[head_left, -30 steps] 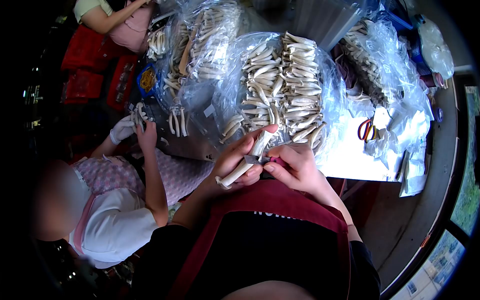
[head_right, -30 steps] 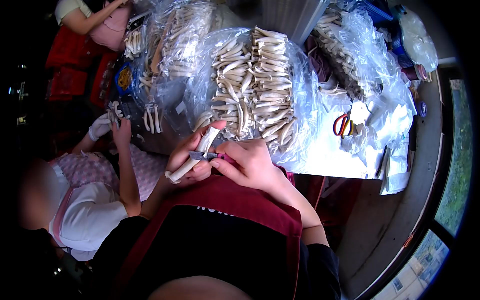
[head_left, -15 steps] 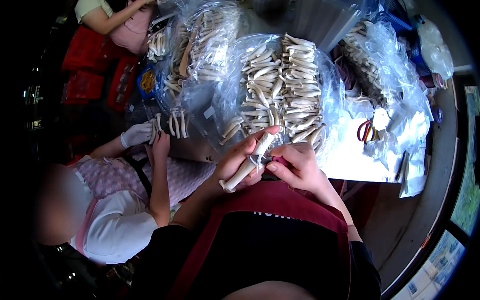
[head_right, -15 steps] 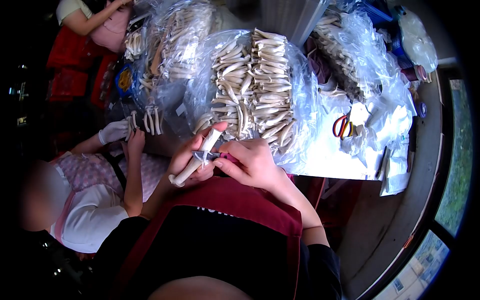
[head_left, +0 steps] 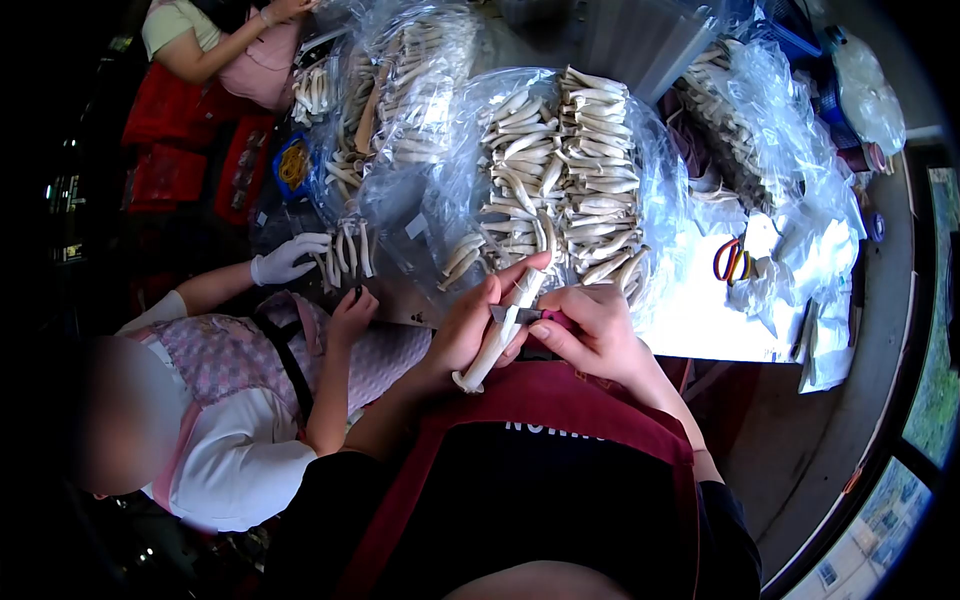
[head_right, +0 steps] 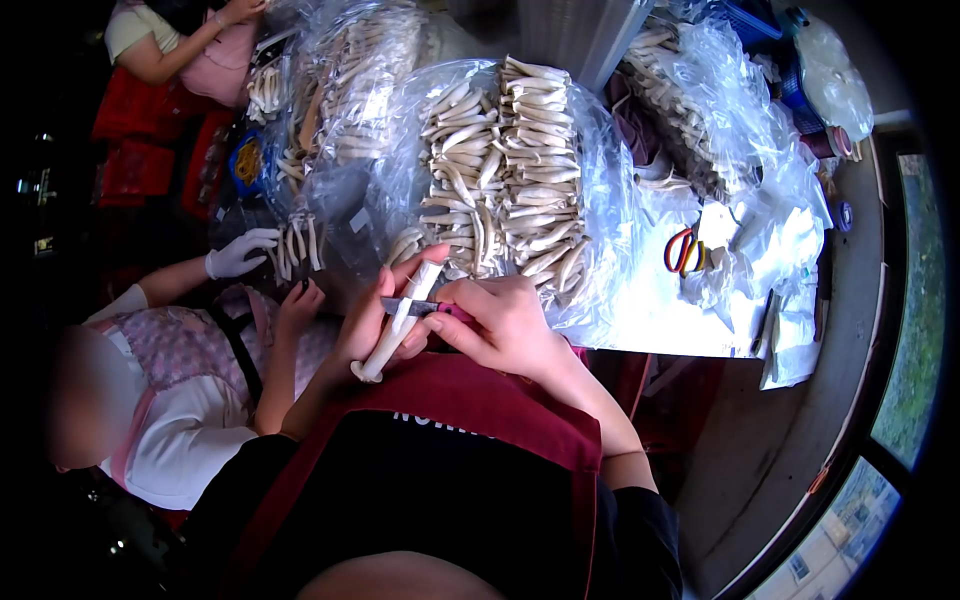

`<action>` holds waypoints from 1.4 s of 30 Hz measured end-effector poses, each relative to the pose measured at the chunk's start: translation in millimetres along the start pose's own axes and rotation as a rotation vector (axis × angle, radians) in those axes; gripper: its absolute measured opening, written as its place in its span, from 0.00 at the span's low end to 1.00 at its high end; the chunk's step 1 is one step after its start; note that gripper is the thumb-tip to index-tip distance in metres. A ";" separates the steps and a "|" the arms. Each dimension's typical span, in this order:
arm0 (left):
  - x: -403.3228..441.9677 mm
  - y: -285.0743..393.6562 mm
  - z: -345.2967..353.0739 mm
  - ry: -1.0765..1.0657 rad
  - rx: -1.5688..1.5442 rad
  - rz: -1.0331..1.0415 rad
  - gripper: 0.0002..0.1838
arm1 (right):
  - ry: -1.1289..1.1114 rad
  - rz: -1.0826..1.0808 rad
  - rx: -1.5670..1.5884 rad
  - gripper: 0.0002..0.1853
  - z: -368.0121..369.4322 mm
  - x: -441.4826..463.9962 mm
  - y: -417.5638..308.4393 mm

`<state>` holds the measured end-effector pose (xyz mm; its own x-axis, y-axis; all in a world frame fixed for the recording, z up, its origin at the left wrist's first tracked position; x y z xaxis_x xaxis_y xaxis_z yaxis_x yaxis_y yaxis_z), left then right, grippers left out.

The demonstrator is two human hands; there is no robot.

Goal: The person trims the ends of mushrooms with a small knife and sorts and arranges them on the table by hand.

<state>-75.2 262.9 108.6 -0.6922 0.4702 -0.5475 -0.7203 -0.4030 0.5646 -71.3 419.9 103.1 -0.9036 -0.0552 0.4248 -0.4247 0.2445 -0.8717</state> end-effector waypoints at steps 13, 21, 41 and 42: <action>3.9 5.7 -11.1 0.054 0.313 0.126 0.24 | 0.227 0.617 0.233 0.11 -19.1 -13.1 39.5; 21.2 6.7 -52.0 0.264 0.183 0.278 0.12 | 0.236 0.928 0.235 0.17 -41.2 -47.1 90.6; 72.6 -47.7 -175.3 0.553 1.623 0.624 0.20 | 0.217 0.985 0.171 0.18 -30.3 -66.1 102.1; 71.3 -46.1 -172.9 0.574 1.573 0.664 0.19 | 0.215 0.990 0.174 0.17 -29.3 -66.0 101.7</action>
Point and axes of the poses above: each hand's wrist, its own x-axis towards the middle knuckle, its own z-axis out of the palm, y = z × x, the point moved 2 cm from there along x, towards the middle knuckle, and after that the axes turned 15 degrees about y, right-handed, at the moved point
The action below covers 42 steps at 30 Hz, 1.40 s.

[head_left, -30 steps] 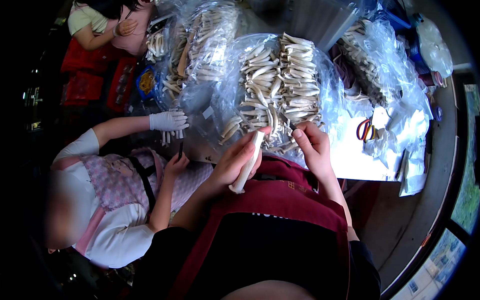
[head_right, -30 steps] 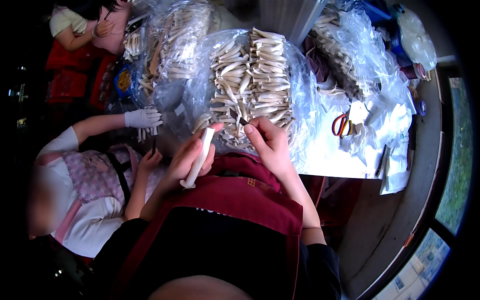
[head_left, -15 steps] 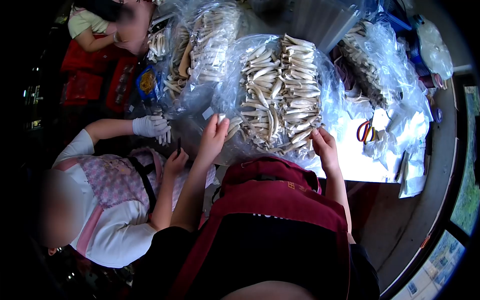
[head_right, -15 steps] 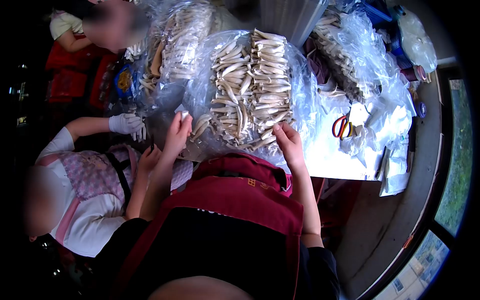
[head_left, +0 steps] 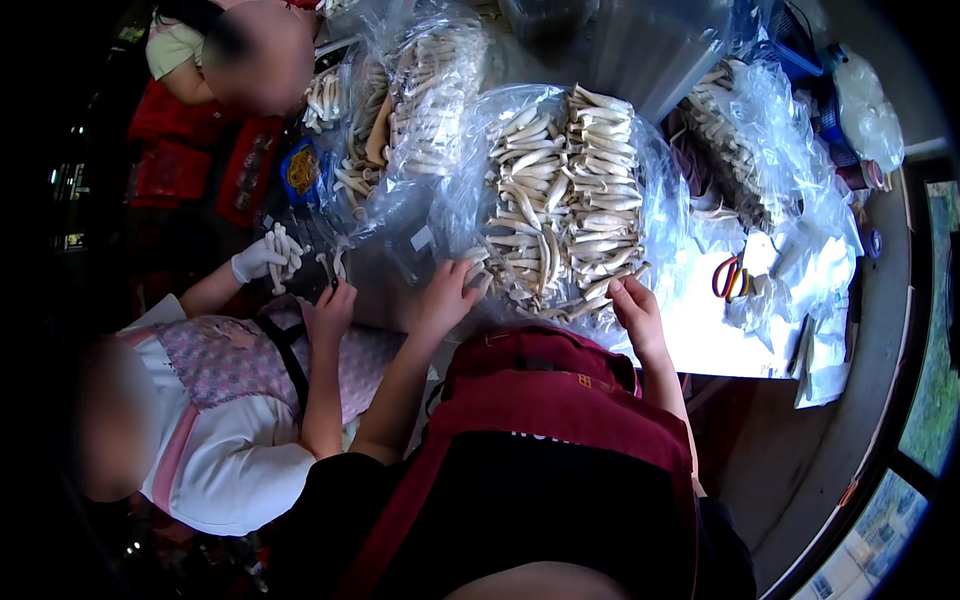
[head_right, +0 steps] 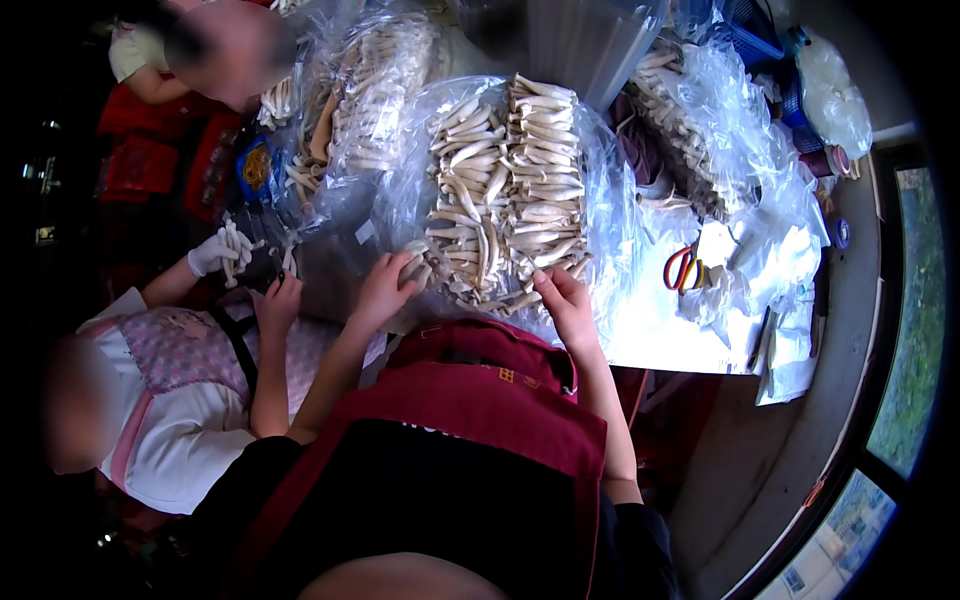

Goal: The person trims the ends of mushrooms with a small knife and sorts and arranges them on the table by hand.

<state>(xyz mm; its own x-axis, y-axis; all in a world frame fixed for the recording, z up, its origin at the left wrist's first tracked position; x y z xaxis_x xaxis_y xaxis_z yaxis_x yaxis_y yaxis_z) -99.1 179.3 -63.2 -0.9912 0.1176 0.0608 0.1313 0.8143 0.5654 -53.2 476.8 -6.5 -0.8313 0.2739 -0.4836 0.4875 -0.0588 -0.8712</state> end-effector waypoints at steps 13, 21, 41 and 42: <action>-1.2 1.4 9.6 0.169 0.175 0.212 0.44 | -0.083 -0.162 -0.096 0.17 16.8 5.3 7.9; -16.9 44.9 17.4 -0.035 0.048 0.318 0.31 | -0.080 -0.180 -0.210 0.16 21.0 2.2 19.9; -18.3 38.1 4.6 -0.141 0.050 0.395 0.30 | -0.040 -0.153 -0.154 0.18 -1.9 -12.6 47.8; -7.5 37.0 11.1 -0.137 0.036 0.375 0.28 | -0.040 -0.167 -0.155 0.18 -0.5 -10.5 52.2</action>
Point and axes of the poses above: each hand's wrist, its own x-axis towards the middle knuckle, its own z-axis out of the palm, y = z × x, the point moved 2 cm from there along x, towards the middle knuckle, and after that the axes turned 15 degrees about y, right-handed, at the moved point
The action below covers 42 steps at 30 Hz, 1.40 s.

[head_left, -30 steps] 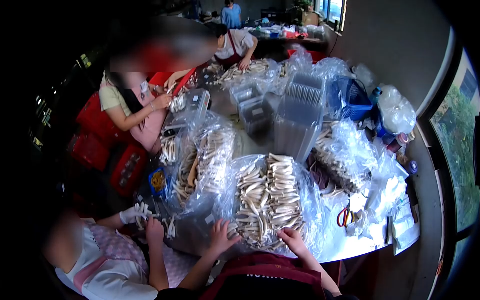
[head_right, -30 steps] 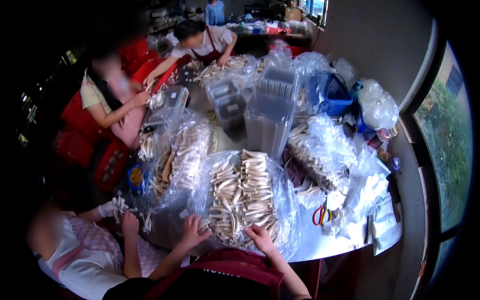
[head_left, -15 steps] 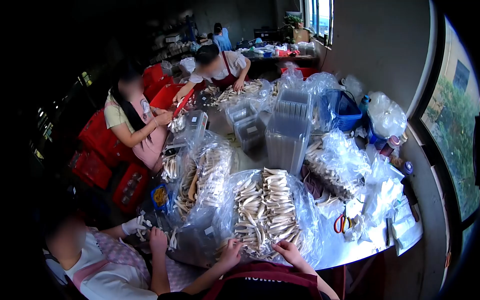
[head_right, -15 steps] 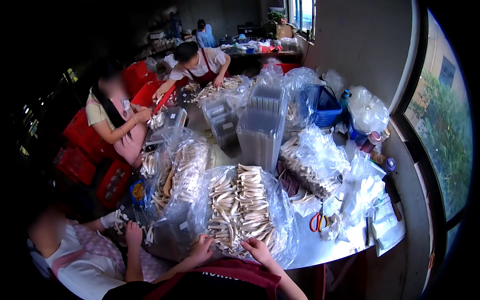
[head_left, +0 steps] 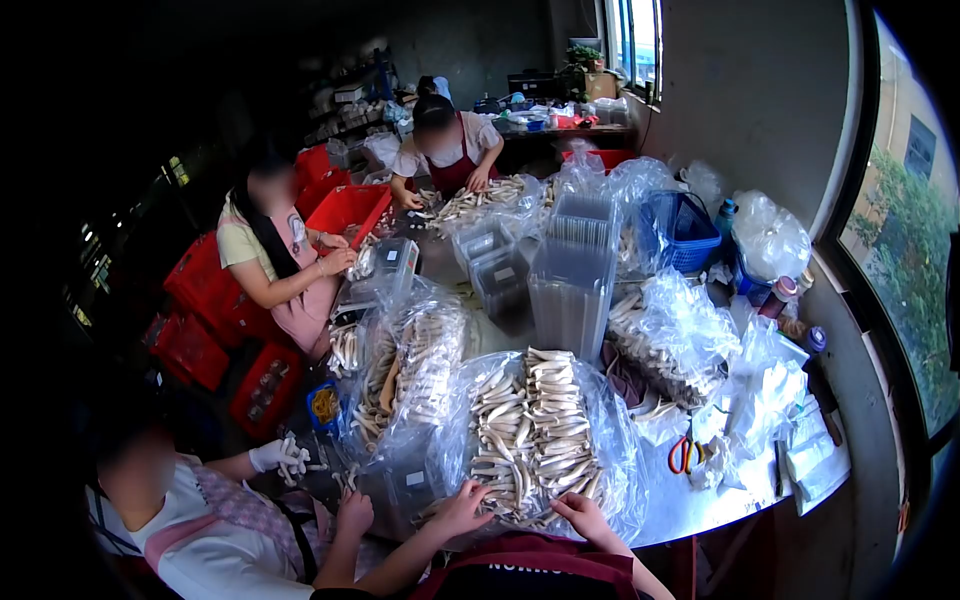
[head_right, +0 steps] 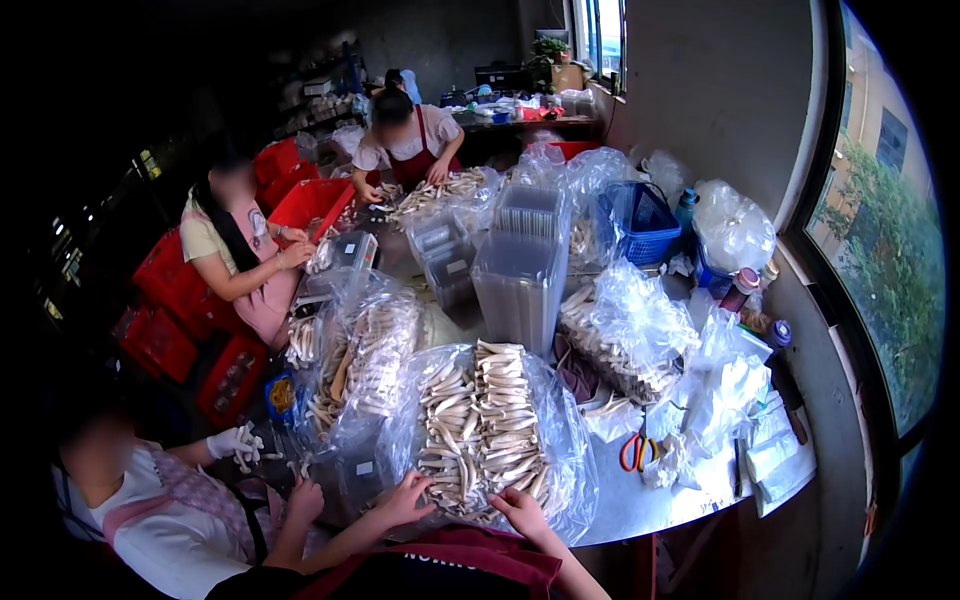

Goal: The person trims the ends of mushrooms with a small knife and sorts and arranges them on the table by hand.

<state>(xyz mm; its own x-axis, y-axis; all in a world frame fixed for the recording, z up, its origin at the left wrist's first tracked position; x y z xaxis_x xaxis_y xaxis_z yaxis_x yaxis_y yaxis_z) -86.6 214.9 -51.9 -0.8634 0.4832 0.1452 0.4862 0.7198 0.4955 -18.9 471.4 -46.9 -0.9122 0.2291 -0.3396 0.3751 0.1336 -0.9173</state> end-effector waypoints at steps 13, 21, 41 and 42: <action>126.4 75.2 56.3 -0.302 0.123 0.468 0.36 | 0.139 0.020 -0.017 0.16 -10.9 1.5 11.6; 129.3 59.7 114.3 -0.272 0.401 0.258 0.44 | 0.230 0.120 0.097 0.14 -26.9 -8.4 2.1; 155.0 73.8 100.9 -0.169 0.204 0.127 0.42 | 0.178 0.038 0.027 0.14 -21.3 12.2 10.5; 156.8 75.9 98.7 -0.224 0.247 0.122 0.42 | 0.181 0.036 0.009 0.14 -22.8 12.6 9.0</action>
Point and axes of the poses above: each hand's wrist, its own x-axis towards the middle knuckle, its own z-axis out of the palm, y = z × x, the point moved 2 cm from there along x, towards the middle knuckle, and after that the axes turned 15 degrees about y, right-handed, at the moved point
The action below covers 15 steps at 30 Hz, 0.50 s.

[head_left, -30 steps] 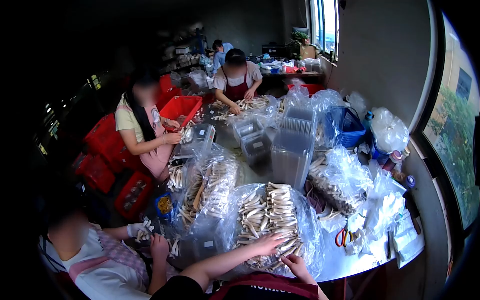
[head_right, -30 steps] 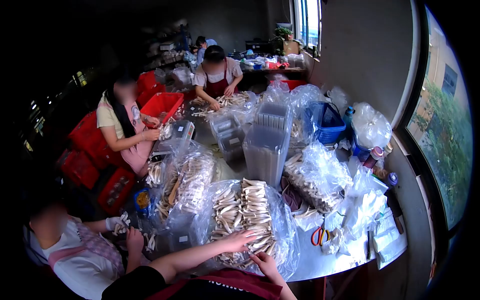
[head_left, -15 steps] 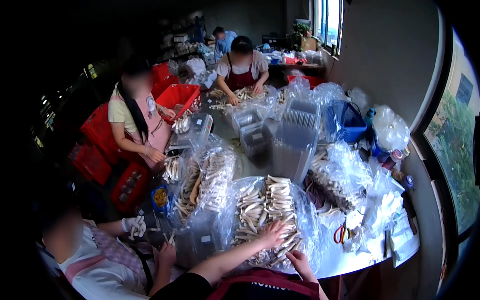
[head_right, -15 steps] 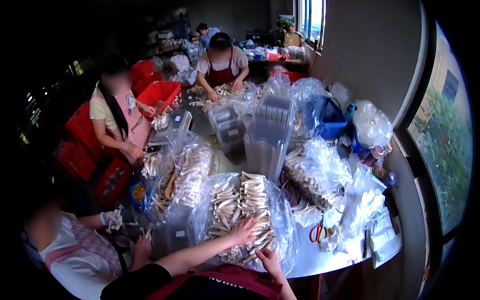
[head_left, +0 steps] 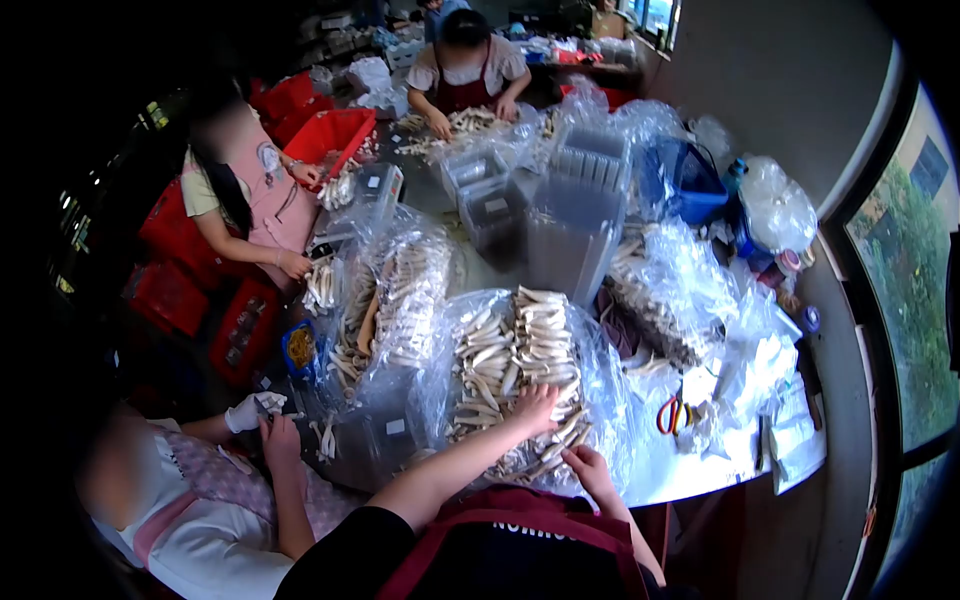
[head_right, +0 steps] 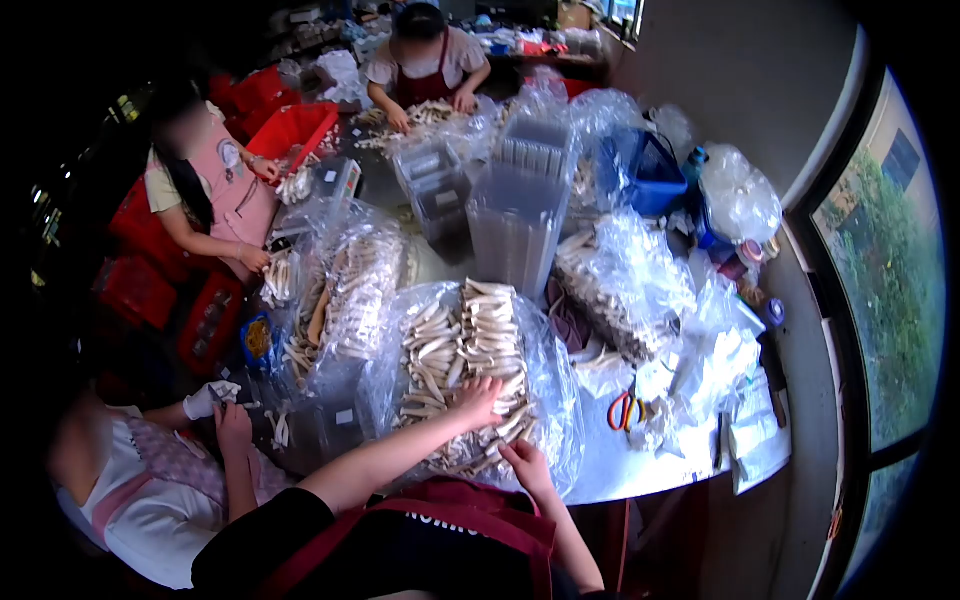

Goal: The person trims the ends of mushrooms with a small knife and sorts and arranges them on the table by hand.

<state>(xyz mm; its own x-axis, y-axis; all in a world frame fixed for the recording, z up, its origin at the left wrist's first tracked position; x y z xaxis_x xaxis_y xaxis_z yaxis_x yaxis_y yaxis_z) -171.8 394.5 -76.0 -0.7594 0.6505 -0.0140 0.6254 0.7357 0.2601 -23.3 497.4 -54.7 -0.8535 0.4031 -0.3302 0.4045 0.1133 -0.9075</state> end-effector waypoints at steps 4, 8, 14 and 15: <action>1.7 -1.7 10.1 -0.006 0.049 0.050 0.31 | -0.001 0.004 -0.045 0.15 -7.0 1.2 -5.2; -2.3 -12.4 20.2 0.079 0.011 0.061 0.16 | 0.068 0.020 0.008 0.17 -13.4 -1.8 -1.1; -0.5 -31.9 10.5 0.202 -0.149 -0.007 0.15 | 0.125 0.096 0.059 0.18 -24.8 -4.7 9.2; 0.1 -30.0 5.3 0.195 -0.146 -0.003 0.15 | 0.123 0.102 0.073 0.18 -25.8 -4.2 11.5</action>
<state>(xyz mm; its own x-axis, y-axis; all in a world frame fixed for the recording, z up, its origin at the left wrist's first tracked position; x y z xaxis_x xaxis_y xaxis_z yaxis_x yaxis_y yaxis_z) -189.7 373.5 -88.9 -0.7903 0.5893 0.1677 0.6013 0.6934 0.3970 -6.5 520.4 -57.0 -0.7609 0.5180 -0.3908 0.4578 0.0018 -0.8890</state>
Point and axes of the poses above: each hand's wrist, its own x-axis towards the middle knuckle, its own z-axis out of the palm, y = z × x, the point moved 2 cm from there along x, towards the middle knuckle, and after that the axes turned 15 degrees about y, right-handed, at the moved point
